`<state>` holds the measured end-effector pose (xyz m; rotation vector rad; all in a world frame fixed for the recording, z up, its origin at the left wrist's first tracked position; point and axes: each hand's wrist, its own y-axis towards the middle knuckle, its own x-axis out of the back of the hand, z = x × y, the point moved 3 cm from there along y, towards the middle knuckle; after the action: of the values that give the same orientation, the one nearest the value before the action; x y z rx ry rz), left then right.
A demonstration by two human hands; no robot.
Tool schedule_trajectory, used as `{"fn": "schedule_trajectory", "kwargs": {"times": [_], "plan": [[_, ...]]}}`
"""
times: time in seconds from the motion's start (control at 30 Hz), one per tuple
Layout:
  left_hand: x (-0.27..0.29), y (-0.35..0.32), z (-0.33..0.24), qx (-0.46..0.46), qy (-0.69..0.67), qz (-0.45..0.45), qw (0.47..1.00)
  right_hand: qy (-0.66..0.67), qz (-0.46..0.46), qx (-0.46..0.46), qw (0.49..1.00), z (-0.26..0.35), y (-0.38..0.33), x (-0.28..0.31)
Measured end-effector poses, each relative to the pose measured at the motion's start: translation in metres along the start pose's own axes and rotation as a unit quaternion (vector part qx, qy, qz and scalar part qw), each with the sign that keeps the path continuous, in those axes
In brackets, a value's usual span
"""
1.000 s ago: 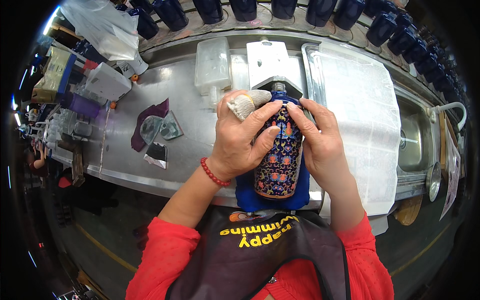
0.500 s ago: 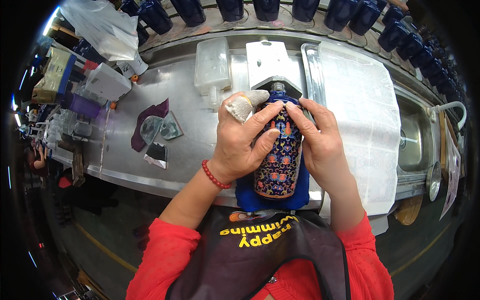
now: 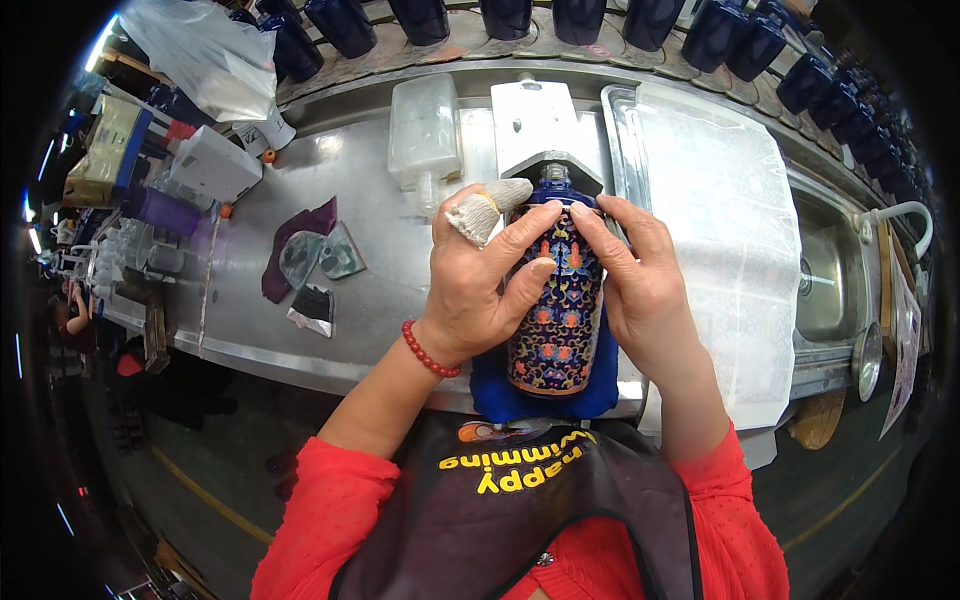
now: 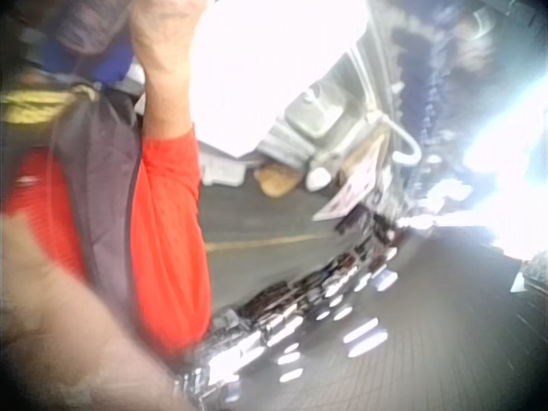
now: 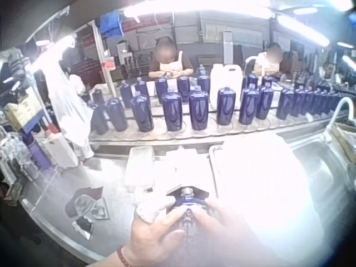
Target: The person holds a decorated ceramic vase in a blue cradle and repeatedly rubs its surface with a green abrasive pad. The person rotates the vase to treat different sides and continues the rubbing motion across the entire visible surface.
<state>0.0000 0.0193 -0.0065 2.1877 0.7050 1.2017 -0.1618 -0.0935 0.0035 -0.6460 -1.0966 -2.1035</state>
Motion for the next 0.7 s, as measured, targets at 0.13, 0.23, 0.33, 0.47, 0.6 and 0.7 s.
{"fn": "schedule_trajectory", "kwargs": {"times": [0.13, 0.23, 0.33, 0.47, 0.6, 0.7], "plan": [[-0.0008, 0.0010, -0.0004, 0.004, 0.000, 0.006, 1.000, -0.002, -0.004, 0.002, 1.000, 0.0000, 0.0002, -0.0004], [-0.0011, 0.0011, -0.0011, 0.013, -0.015, -0.001, 1.000, -0.003, -0.004, 0.002, 1.000, -0.0003, 0.0002, -0.0006], [-0.0006, 0.0001, -0.0008, 0.031, -0.040, -0.006, 0.999, -0.001, -0.001, 0.000, 1.000, -0.0003, -0.0002, -0.0004], [-0.0007, -0.0007, -0.0005, 0.014, -0.017, -0.006, 1.000, -0.004, -0.001, 0.002, 1.000, 0.0004, -0.0001, -0.0005], [-0.0020, -0.0011, -0.0017, 0.001, 0.016, -0.005, 1.000, -0.005, -0.002, 0.004, 1.000, 0.0008, 0.0006, -0.0006], [-0.0025, -0.0015, -0.0030, 0.003, 0.022, -0.003, 1.000, -0.003, -0.003, 0.002, 1.000, 0.0013, 0.0008, -0.0004]]}}
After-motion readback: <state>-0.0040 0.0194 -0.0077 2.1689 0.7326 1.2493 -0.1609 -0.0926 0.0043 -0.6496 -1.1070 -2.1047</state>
